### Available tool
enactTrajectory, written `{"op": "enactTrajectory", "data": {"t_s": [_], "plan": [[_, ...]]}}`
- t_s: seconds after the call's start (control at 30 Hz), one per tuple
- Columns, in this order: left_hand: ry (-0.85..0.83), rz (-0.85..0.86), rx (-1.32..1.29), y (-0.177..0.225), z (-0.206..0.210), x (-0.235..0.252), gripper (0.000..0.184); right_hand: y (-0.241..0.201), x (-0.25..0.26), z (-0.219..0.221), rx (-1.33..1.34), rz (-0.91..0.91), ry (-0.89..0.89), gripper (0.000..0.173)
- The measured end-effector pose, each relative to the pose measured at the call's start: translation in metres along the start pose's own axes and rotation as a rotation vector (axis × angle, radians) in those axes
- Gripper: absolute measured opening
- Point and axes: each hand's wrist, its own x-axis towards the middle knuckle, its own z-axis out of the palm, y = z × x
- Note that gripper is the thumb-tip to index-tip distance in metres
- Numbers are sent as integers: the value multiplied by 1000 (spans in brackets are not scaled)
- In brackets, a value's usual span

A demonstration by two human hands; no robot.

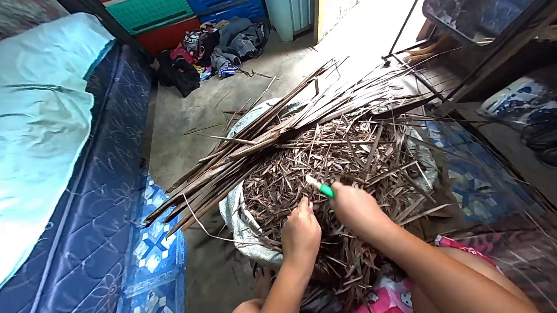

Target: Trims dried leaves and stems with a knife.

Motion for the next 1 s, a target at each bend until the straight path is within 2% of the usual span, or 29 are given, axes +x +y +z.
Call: {"op": "enactTrajectory", "data": {"t_s": [0.07, 0.13, 0.3, 0.37, 0.43, 0.5, 0.57, 0.67, 0.77, 0.83, 0.93, 1.0], "plan": [[32, 0, 17, -1, 0, 1, 32, -3, -11, 8, 23, -81, -105, 33], [119, 53, -1, -7, 5, 0, 32, -6, -12, 14, -27, -70, -114, 31], [224, 152, -25, -8, 15, -3, 34, -2, 14, 8, -92, 83, 96, 29], [248, 174, -31, -10, 15, -4, 33, 3, 18, -3, -64, 138, 121, 32], [269, 178, -22, -13, 14, -3, 33, 4, 8, -9, -18, 81, 65, 32], [323, 190, 11, -14, 14, -3, 32, 1, -6, 0, 24, -36, -31, 31], [378, 213, 71, -17, 14, -2, 32, -4, -12, 8, -1, -72, -98, 31], [472, 262, 134, -18, 20, -1, 35, -7, -7, 7, -90, -3, -29, 29], [558, 306, 151, -20, 22, -1, 35, 7, 12, -6, -66, 138, 128, 32], [590, 340, 152, -23, 21, -1, 38, 15, 15, -20, -36, 190, 146, 32], [607, 351, 157, -24, 22, 2, 39, 3, -10, -15, -20, 43, 59, 33], [615, 331, 135, -20, 24, 2, 34, -7, -21, -2, -49, -40, -15, 31]]}}
